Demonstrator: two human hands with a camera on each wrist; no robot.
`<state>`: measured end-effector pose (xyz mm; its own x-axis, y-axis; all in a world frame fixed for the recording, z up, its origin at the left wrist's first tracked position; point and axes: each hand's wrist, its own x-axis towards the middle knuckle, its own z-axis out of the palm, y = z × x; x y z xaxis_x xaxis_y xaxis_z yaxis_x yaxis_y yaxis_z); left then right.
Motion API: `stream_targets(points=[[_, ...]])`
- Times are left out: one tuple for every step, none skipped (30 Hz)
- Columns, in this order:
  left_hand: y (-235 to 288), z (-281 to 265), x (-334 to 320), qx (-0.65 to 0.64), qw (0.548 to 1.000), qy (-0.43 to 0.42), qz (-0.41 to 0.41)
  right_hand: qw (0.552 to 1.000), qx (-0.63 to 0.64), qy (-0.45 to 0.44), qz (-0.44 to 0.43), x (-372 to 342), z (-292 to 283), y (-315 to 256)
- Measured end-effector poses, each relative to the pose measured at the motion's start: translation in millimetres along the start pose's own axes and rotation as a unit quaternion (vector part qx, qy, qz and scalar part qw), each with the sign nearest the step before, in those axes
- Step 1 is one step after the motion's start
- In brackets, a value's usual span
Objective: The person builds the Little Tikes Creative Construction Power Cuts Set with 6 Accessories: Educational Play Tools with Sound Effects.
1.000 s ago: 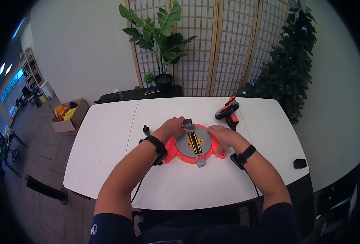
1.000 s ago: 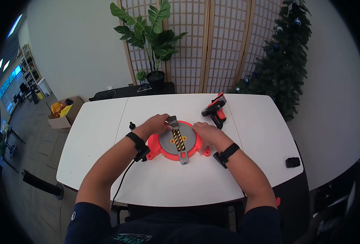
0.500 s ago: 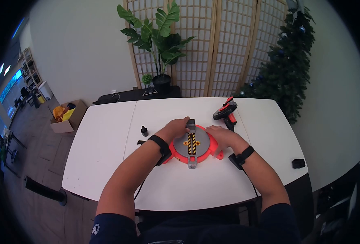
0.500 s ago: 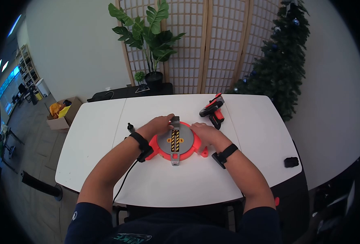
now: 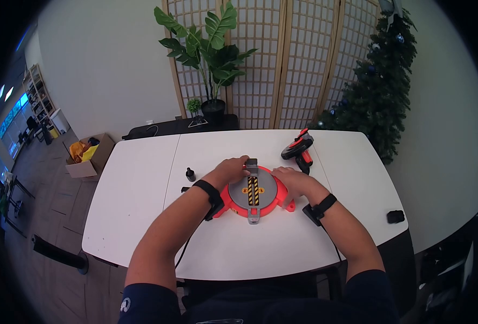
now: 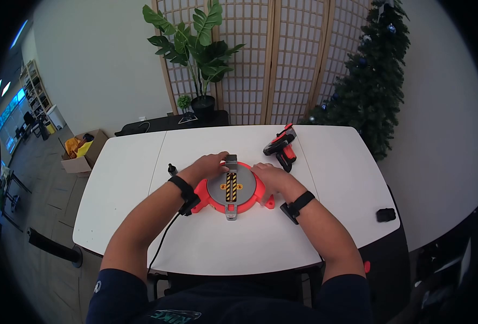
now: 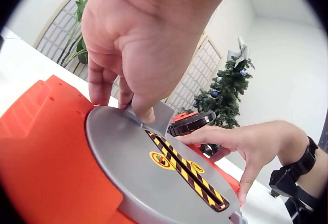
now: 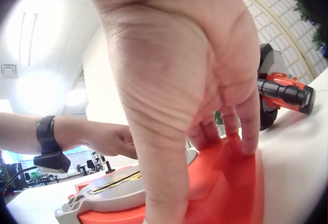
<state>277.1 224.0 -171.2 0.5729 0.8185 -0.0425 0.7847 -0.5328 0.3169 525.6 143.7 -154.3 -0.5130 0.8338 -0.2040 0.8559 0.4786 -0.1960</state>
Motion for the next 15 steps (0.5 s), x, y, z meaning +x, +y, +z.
stream_targets(points=[[1.3,0.9,-3.2,0.001,1.000,0.001,0.000,1.000,0.000,0.001,0.000,-1.5,4.0,-0.9],[2.7,-1.3,-3.9,-0.001,1.000,-0.002,-0.006,1.000,0.002,0.018,-0.005,-2.0,4.0,-0.5],[4.0,-3.2,-4.9,-0.003,1.000,-0.006,-0.013,0.999,0.004,0.034,-0.009,-2.1,4.3,-0.2],[3.2,-3.2,-4.5,-0.003,1.000,-0.006,-0.014,0.999,0.004,0.034,-0.010,-2.0,4.1,-0.2],[2.3,-2.8,-4.6,-0.006,1.000,-0.002,-0.010,0.999,0.001,0.038,-0.010,-2.1,4.3,-0.2],[1.4,-2.3,-4.5,-0.008,1.000,0.002,-0.007,0.999,-0.003,0.042,-0.010,-2.2,4.4,-0.1],[1.5,-2.6,-5.1,-0.008,1.000,0.001,-0.007,0.999,-0.002,0.041,-0.010,-2.5,4.1,-0.5],[1.2,-0.3,-7.9,-0.012,1.000,0.004,-0.009,0.999,0.000,0.042,-0.008,-3.7,7.2,-2.3],[1.4,-1.7,-7.7,-0.017,1.000,0.005,-0.011,0.999,0.003,0.041,-0.006,-3.8,5.7,-2.2],[0.8,-1.7,-7.6,-0.018,1.000,0.005,-0.011,0.999,0.004,0.040,-0.006,-3.6,5.7,-1.8],[0.1,-2.3,-7.0,-0.024,1.000,0.003,-0.013,0.999,0.001,0.040,-0.007,-3.0,5.2,-0.9],[-0.5,-2.4,-6.8,-0.029,0.999,0.000,-0.014,0.999,-0.001,0.039,-0.008,-2.6,5.3,-0.4],[-1.0,-2.5,-6.8,-0.029,0.999,0.001,-0.014,0.999,-0.001,0.039,-0.008,-2.4,5.3,-0.2],[-1.4,-2.4,-6.7,-0.028,1.000,0.000,-0.013,0.999,-0.002,0.040,-0.009,-2.2,5.3,0.1],[-2.1,-0.5,-8.1,-0.025,1.000,0.000,-0.012,0.999,-0.003,0.041,-0.010,-2.7,7.8,-0.6]])
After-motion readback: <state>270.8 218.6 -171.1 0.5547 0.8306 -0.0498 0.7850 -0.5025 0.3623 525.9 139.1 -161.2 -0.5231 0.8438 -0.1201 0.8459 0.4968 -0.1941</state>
